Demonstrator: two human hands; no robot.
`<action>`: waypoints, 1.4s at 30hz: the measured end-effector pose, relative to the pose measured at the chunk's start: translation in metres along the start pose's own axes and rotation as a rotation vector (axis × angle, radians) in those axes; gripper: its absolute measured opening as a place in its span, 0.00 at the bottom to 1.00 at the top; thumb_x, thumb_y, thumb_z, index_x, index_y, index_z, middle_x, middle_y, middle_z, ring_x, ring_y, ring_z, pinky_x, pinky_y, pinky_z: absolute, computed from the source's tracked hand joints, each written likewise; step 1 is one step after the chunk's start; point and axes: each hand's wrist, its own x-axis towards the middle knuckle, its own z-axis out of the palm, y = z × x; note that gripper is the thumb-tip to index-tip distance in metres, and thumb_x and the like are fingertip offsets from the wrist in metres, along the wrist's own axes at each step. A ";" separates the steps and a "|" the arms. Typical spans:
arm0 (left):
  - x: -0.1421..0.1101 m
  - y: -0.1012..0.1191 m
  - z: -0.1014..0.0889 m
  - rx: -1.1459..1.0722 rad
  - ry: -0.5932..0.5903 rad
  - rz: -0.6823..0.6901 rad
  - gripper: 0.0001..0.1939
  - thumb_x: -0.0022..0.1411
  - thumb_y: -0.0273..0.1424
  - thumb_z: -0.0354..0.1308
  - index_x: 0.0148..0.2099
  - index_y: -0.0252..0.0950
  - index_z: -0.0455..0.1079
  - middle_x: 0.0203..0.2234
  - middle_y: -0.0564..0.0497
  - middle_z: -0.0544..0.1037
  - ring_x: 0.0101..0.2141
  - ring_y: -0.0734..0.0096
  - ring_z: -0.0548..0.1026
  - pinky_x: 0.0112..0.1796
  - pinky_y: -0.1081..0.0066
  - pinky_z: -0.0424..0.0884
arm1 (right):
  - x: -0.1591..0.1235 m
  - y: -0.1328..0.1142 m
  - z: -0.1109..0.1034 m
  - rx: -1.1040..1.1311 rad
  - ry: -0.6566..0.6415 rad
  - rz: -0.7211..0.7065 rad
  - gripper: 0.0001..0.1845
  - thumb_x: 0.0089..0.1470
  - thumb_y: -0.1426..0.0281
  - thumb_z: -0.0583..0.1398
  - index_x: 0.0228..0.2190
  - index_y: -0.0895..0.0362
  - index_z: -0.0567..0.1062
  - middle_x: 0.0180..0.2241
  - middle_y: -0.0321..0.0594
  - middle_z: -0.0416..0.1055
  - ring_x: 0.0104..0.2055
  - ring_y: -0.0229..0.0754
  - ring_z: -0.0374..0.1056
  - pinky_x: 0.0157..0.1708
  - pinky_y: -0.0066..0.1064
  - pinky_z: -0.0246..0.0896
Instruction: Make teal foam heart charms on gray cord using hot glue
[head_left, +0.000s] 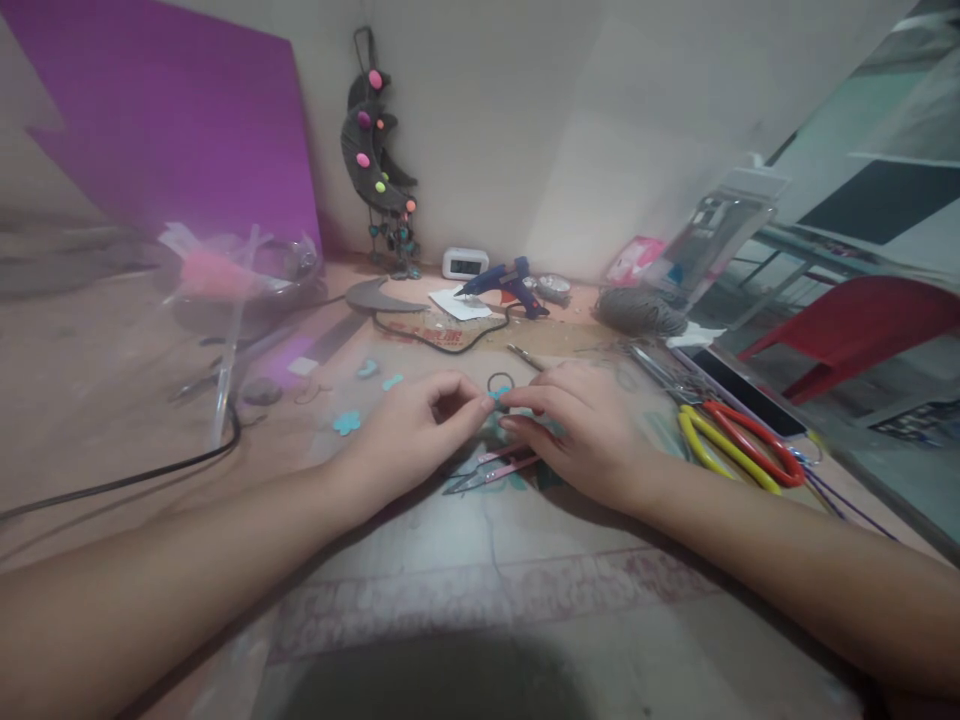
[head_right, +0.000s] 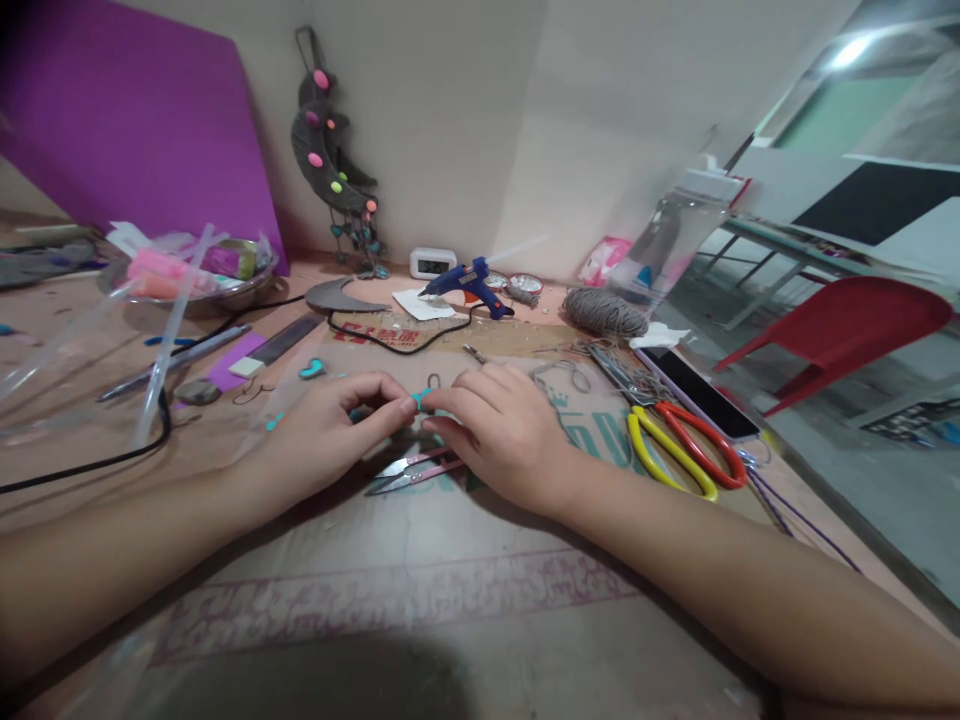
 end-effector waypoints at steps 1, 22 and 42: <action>0.000 0.000 0.000 0.004 -0.001 0.005 0.13 0.64 0.36 0.54 0.30 0.35 0.70 0.25 0.55 0.74 0.30 0.71 0.70 0.32 0.74 0.64 | 0.000 0.000 0.000 0.007 0.002 0.005 0.08 0.61 0.68 0.59 0.37 0.59 0.76 0.29 0.41 0.73 0.32 0.42 0.65 0.32 0.34 0.56; 0.004 -0.005 0.000 -0.165 0.085 -0.097 0.13 0.62 0.37 0.55 0.29 0.35 0.67 0.24 0.55 0.70 0.27 0.72 0.67 0.30 0.73 0.61 | -0.001 -0.016 -0.018 0.179 -0.111 -0.497 0.16 0.64 0.68 0.53 0.26 0.58 0.71 0.19 0.34 0.64 0.23 0.38 0.56 0.24 0.34 0.47; 0.006 -0.007 -0.002 -0.146 0.086 -0.110 0.12 0.63 0.37 0.55 0.30 0.35 0.68 0.24 0.55 0.72 0.28 0.72 0.69 0.32 0.72 0.63 | -0.008 -0.005 -0.006 0.340 -0.012 -0.131 0.08 0.61 0.77 0.54 0.37 0.60 0.73 0.31 0.43 0.73 0.35 0.39 0.68 0.36 0.31 0.67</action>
